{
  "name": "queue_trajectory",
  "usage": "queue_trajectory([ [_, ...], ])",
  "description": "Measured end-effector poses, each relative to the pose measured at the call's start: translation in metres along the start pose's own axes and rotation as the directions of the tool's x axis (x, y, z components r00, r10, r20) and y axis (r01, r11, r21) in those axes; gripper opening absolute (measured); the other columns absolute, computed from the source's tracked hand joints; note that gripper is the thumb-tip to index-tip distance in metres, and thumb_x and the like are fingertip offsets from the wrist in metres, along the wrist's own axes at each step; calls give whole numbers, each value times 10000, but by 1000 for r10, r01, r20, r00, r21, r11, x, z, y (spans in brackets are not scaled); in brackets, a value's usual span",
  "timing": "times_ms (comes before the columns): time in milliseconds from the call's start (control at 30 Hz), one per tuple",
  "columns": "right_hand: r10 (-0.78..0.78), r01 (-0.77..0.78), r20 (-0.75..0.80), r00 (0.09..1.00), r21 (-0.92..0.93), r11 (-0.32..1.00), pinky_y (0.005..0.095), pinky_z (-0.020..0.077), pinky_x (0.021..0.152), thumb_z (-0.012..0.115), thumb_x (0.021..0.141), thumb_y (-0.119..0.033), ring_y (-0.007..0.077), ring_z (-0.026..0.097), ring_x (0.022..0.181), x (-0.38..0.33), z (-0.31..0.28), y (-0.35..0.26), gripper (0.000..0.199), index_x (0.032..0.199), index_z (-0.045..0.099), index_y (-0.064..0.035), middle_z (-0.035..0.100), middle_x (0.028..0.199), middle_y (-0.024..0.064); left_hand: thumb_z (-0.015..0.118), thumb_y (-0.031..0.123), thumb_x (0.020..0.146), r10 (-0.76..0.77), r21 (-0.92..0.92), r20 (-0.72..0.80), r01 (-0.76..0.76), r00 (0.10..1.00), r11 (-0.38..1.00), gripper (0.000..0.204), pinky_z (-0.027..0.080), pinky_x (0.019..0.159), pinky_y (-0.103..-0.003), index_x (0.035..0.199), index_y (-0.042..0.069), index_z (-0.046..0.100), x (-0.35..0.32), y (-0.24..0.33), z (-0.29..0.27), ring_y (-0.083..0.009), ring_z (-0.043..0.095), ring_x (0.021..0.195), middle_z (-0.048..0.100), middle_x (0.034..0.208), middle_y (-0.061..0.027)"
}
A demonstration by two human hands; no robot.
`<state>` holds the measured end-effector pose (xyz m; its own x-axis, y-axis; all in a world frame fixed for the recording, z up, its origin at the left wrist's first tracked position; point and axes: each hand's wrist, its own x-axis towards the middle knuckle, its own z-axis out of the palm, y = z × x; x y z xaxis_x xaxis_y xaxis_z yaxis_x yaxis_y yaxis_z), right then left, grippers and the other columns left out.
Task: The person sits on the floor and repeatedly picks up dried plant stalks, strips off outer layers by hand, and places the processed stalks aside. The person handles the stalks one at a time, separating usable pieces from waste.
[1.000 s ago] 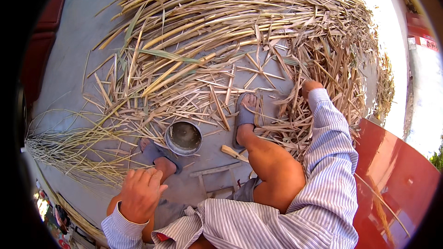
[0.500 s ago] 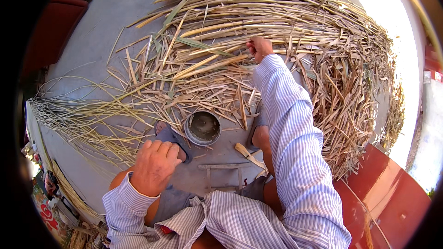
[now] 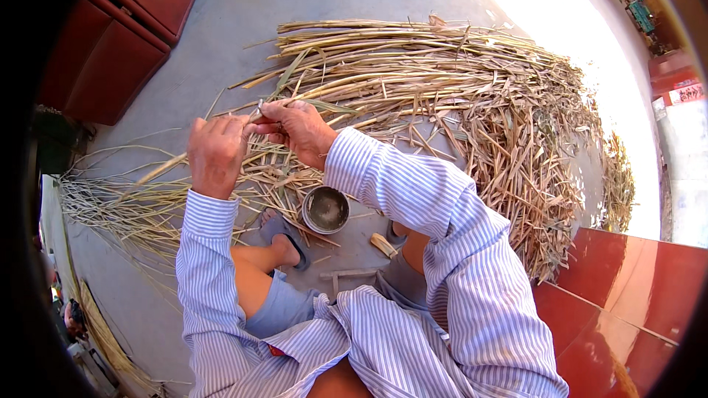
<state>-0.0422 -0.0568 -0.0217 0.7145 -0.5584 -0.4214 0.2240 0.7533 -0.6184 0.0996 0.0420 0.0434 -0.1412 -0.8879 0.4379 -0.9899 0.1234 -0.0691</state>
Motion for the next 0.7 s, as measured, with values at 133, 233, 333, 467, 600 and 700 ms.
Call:
queue_trajectory([
  [133,-36,51,-168,985,84,995,216,530,588,604,969,-202,109,651,762,-10,-11,-7,180,1001,621,-25,677,899,58,690,247,838,-79,-67,-45,76,996,995,172,379,649,-395,814,85,637,-25,-19,-42,-259,592,673,654,744,-56],
  [233,-101,142,-243,965,156,978,211,528,605,591,982,-210,103,635,750,-30,-55,-44,168,986,611,-43,653,850,32,679,254,848,-151,-69,2,151,989,986,190,353,641,-392,797,80,621,-28,-39,-84,-279,575,652,637,723,-69],
  [333,-126,184,-322,938,158,970,196,523,566,618,967,-209,102,640,705,-39,-71,-45,160,988,626,-50,658,834,38,683,277,838,-153,-110,43,157,987,981,207,352,649,-389,795,84,622,-9,-38,-101,-282,574,651,639,720,-70],
  [467,-144,178,-243,959,125,976,210,509,567,649,949,-229,104,648,711,-38,-55,-22,180,987,635,-54,672,852,46,669,264,847,62,-73,15,-61,998,995,213,390,680,-376,894,57,665,21,9,-48,-240,624,800,677,849,-82],
  [600,-106,138,-227,968,133,981,219,509,566,632,958,-202,131,660,729,-32,-44,-7,169,994,625,-37,668,864,65,663,238,851,44,-104,79,-36,996,994,152,410,677,-396,839,86,668,19,10,-4,-263,624,775,674,826,-71],
  [700,-167,254,-405,899,172,952,221,515,557,608,970,-190,143,657,746,-23,-90,-34,170,996,599,-23,649,886,81,691,204,828,-89,-149,94,102,992,983,124,392,659,-393,780,94,658,18,-23,-17,-268,618,717,661,736,-62],
])
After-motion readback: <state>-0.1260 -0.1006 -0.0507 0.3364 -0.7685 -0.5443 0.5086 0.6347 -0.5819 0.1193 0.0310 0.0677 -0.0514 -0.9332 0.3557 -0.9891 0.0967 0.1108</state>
